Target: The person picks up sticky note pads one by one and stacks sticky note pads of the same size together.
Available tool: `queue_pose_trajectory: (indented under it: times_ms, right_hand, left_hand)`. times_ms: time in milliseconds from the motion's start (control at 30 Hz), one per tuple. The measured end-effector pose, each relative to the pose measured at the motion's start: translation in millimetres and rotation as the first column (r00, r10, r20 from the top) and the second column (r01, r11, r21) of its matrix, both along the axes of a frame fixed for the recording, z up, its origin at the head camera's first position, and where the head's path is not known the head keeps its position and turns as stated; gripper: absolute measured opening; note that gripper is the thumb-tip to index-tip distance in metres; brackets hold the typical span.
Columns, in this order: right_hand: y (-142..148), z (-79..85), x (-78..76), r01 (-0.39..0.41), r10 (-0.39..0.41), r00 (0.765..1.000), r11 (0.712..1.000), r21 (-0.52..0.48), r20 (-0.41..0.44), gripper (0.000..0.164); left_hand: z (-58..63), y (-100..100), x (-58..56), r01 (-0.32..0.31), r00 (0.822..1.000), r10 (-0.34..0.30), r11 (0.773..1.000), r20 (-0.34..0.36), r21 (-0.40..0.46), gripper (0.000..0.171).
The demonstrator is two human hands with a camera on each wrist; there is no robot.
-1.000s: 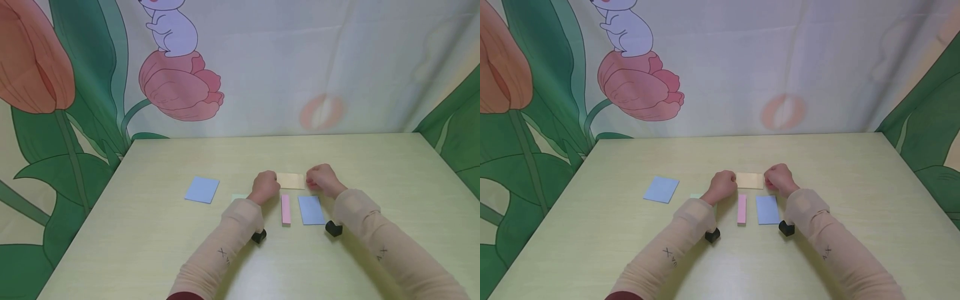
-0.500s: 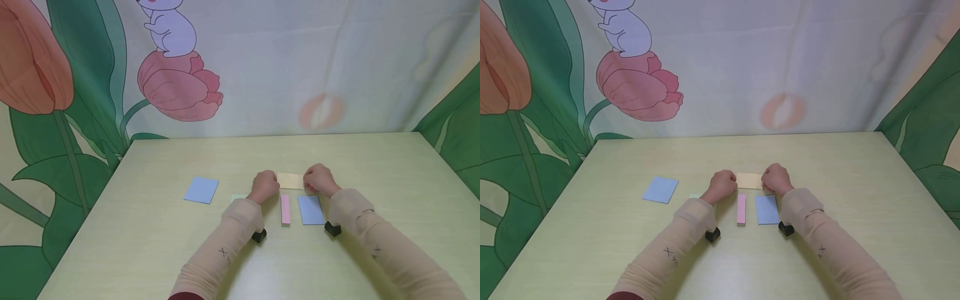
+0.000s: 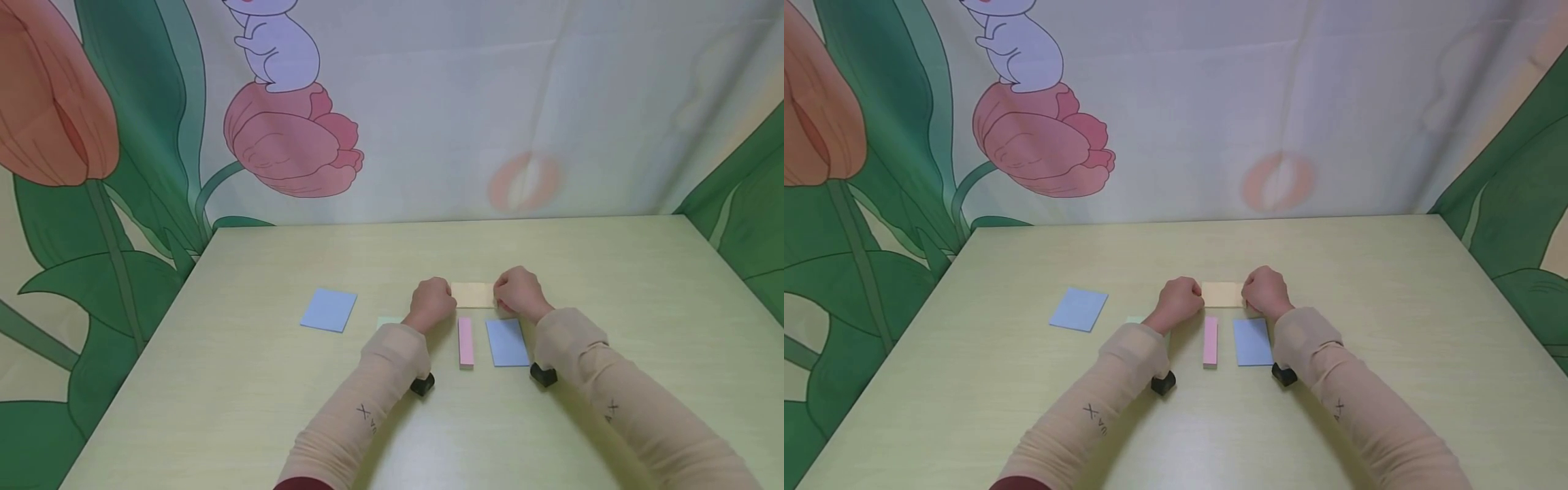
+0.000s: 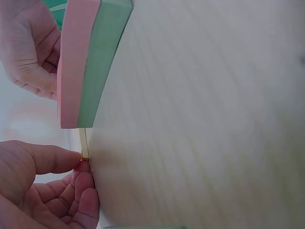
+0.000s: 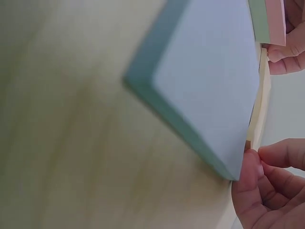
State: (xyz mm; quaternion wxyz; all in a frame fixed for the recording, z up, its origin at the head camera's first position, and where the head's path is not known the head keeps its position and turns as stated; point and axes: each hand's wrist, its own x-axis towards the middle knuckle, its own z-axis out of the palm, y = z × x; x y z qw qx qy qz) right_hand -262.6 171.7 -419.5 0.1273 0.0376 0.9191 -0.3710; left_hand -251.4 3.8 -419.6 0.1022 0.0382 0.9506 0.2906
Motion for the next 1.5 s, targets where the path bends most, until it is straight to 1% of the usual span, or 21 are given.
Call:
queue_pose_trajectory:
  times_ms: [133, 267, 400, 500, 533, 633, 733, 767, 800, 900, 967, 1133, 1333, 1500]
  right_hand:
    - [-1, 1.4, 1.0, -0.025, 0.026, 0.999, 0.999, 0.036, -0.020, 0.016]
    - [-1, 5.5, 3.6, -0.093, 0.099, 0.993, 0.990, 0.102, -0.060, 0.015]
    - [-1, 8.4, 3.8, -0.161, 0.176, 0.980, 0.975, 0.155, -0.090, 0.017]
    - [1, 8.5, 1.6, -0.220, 0.240, 0.966, 0.959, 0.181, -0.096, 0.017]
    - [1, 8.5, 1.2, -0.241, 0.263, 0.960, 0.952, 0.186, -0.101, 0.023]
    - [3, 9.6, 0.3, -0.304, 0.330, 0.939, 0.928, 0.215, -0.098, 0.040]
    - [4, 12.2, 0.3, -0.354, 0.392, 0.914, 0.896, 0.269, -0.103, 0.063]
    - [4, 12.7, 0.0, -0.369, 0.414, 0.904, 0.881, 0.298, -0.106, 0.065]
    - [4, 13.1, -0.5, -0.383, 0.438, 0.892, 0.864, 0.327, -0.110, 0.065]
    - [4, 12.3, -2.4, -0.412, 0.493, 0.861, 0.820, 0.398, -0.124, 0.065]
    - [4, 11.3, -3.5, -0.426, 0.519, 0.846, 0.795, 0.433, -0.121, 0.064]
    - [2, 10.8, -5.2, -0.452, 0.542, 0.837, 0.762, 0.464, -0.075, 0.060]
    - [-1, 10.6, -7.5, -0.462, 0.561, 0.826, 0.726, 0.509, -0.050, 0.053]
    - [-4, 12.3, -8.2, -0.474, 0.571, 0.821, 0.705, 0.527, -0.026, 0.050]
  left_hand:
    - [0.3, -1, 0.2, -0.001, 1.000, 0.001, 1.000, -0.003, -0.003, 0.039]
    - [0.9, -3, 0.7, 0.006, 1.000, -0.006, 1.000, 0.001, -0.005, 0.039]
    - [3.9, -6, 2.8, 0.021, 1.000, -0.020, 0.999, 0.021, -0.026, 0.037]
    - [8.4, -8, 5.8, 0.030, 0.999, -0.028, 0.999, 0.045, -0.043, 0.034]
    - [9.8, -8, 7.0, 0.034, 0.998, -0.031, 0.998, 0.053, -0.047, 0.033]
    - [13.2, -11, 9.8, 0.043, 0.997, -0.039, 0.997, 0.066, -0.064, 0.026]
    - [15.5, -13, 11.9, 0.051, 0.996, -0.045, 0.995, 0.076, -0.086, 0.011]
    - [16.0, -13, 12.4, 0.052, 0.996, -0.045, 0.994, 0.078, -0.092, 0.005]
    - [16.1, -14, 13.0, 0.054, 0.996, -0.047, 0.994, 0.076, -0.099, 0.007]
    - [16.7, -15, 13.9, 0.056, 0.996, -0.048, 0.993, 0.076, -0.107, 0.023]
    - [15.8, -16, 13.9, 0.057, 0.996, -0.049, 0.993, 0.078, -0.105, 0.029]
    - [14.6, -17, 13.7, 0.053, 0.995, -0.046, 0.995, 0.089, -0.085, 0.032]
    - [14.9, -18, 14.7, 0.054, 0.995, -0.046, 0.995, 0.093, -0.084, 0.033]
    - [15.7, -19, 17.0, 0.049, 0.995, -0.042, 0.995, 0.091, -0.085, 0.032]
